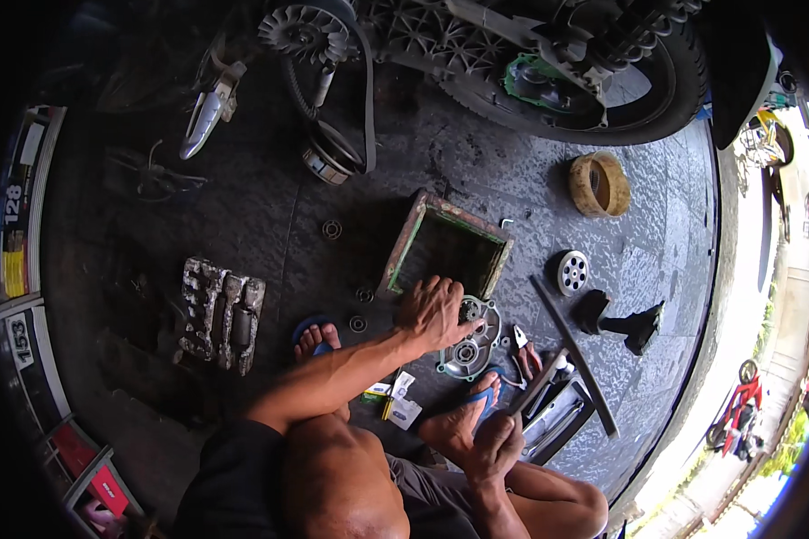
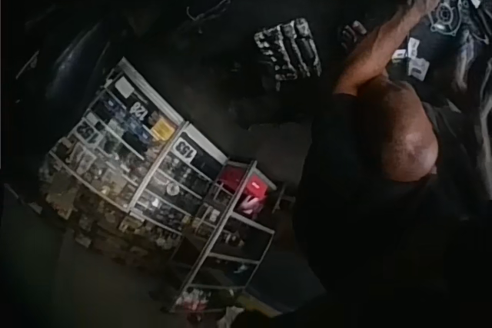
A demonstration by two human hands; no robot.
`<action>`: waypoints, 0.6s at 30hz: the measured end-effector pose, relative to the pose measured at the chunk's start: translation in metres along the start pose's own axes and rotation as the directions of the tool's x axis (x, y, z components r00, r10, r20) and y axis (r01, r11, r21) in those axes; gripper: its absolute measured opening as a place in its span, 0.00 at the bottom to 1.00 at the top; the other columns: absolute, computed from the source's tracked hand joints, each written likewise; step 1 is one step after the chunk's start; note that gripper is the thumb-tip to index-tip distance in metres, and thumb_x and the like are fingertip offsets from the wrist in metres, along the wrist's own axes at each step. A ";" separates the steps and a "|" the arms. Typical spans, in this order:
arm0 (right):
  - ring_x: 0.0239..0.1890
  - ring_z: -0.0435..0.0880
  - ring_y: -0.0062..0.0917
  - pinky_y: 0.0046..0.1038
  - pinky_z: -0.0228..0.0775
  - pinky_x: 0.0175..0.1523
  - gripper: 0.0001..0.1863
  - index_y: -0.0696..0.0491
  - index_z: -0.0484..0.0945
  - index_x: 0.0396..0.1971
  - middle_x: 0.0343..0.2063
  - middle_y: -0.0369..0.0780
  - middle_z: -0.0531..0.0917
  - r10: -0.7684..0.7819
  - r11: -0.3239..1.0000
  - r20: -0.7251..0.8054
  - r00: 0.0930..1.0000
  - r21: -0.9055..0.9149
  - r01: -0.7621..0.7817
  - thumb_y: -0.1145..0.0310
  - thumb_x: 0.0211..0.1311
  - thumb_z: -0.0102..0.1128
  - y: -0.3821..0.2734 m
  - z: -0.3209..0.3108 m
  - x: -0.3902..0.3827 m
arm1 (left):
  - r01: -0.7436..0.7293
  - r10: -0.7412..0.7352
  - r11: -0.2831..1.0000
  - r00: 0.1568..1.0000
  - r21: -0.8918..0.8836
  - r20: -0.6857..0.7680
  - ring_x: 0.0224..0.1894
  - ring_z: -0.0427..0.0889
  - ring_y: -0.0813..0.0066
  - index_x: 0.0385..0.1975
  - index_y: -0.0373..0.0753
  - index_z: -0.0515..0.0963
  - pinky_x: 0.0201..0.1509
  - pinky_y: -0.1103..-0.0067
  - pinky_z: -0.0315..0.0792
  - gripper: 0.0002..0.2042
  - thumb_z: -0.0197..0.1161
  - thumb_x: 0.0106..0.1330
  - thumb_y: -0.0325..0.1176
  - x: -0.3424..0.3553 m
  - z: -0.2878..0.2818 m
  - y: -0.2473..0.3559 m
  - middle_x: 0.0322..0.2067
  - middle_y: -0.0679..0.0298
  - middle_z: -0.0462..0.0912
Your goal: The person cleans and reassembles motorcycle engine components by hand, using a hammer to seat parts and pliers to work on small fittings.
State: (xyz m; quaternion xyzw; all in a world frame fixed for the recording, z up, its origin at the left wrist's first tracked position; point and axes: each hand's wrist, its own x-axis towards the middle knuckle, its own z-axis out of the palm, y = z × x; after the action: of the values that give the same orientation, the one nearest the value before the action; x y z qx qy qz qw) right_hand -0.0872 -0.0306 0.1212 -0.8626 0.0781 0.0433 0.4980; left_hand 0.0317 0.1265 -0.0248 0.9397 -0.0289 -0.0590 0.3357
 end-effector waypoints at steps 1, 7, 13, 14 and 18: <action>0.20 0.69 0.18 0.28 0.58 0.25 0.29 0.58 0.72 0.28 0.16 0.33 0.71 -0.015 1.000 -0.002 1.000 0.016 0.015 0.47 0.81 0.41 -0.003 0.000 0.000 | -0.004 0.005 1.000 0.999 0.019 -0.042 0.46 0.78 0.57 0.38 0.36 0.76 0.51 0.62 0.71 0.31 0.68 0.58 0.63 0.001 0.000 0.000 0.38 0.55 0.79; 0.23 0.81 0.42 0.42 0.68 0.31 0.30 0.63 0.75 0.35 0.20 0.54 0.79 0.204 0.948 0.012 0.979 -0.251 -0.194 0.46 0.78 0.46 -0.005 0.005 0.009 | -0.027 0.027 0.999 1.000 0.028 0.006 0.47 0.78 0.57 0.37 0.37 0.76 0.53 0.61 0.70 0.30 0.66 0.60 0.63 -0.001 -0.001 0.002 0.39 0.54 0.80; 0.20 0.70 0.21 0.30 0.61 0.26 0.32 0.58 0.71 0.28 0.15 0.38 0.71 0.295 0.943 0.093 0.951 -0.190 -0.274 0.42 0.79 0.40 -0.001 -0.007 -0.013 | -0.030 0.030 0.999 1.000 0.014 0.005 0.45 0.78 0.59 0.36 0.36 0.75 0.51 0.63 0.69 0.30 0.67 0.59 0.63 -0.001 -0.004 -0.001 0.36 0.55 0.79; 0.21 0.70 0.19 0.28 0.61 0.26 0.33 0.58 0.70 0.27 0.16 0.36 0.71 0.261 0.951 0.104 0.960 -0.197 -0.237 0.42 0.79 0.39 0.003 -0.004 -0.013 | -0.039 0.040 0.999 0.999 0.030 -0.035 0.44 0.78 0.59 0.36 0.35 0.75 0.50 0.64 0.69 0.30 0.67 0.58 0.63 0.000 -0.004 0.000 0.35 0.56 0.79; 0.22 0.76 0.29 0.34 0.65 0.28 0.34 0.61 0.74 0.31 0.18 0.43 0.76 0.158 0.987 0.061 0.986 -0.041 -0.156 0.41 0.79 0.38 0.009 -0.005 -0.014 | -0.034 0.035 0.999 0.999 0.037 -0.010 0.44 0.78 0.59 0.37 0.36 0.76 0.51 0.64 0.69 0.30 0.68 0.58 0.63 -0.001 -0.006 0.001 0.36 0.56 0.80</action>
State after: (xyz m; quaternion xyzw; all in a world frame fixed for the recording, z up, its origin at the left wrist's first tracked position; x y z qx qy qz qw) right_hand -0.1025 -0.0377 0.1178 -0.8607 0.1289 0.1113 0.4797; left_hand 0.0314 0.1295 -0.0195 0.9454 -0.0443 -0.0475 0.3193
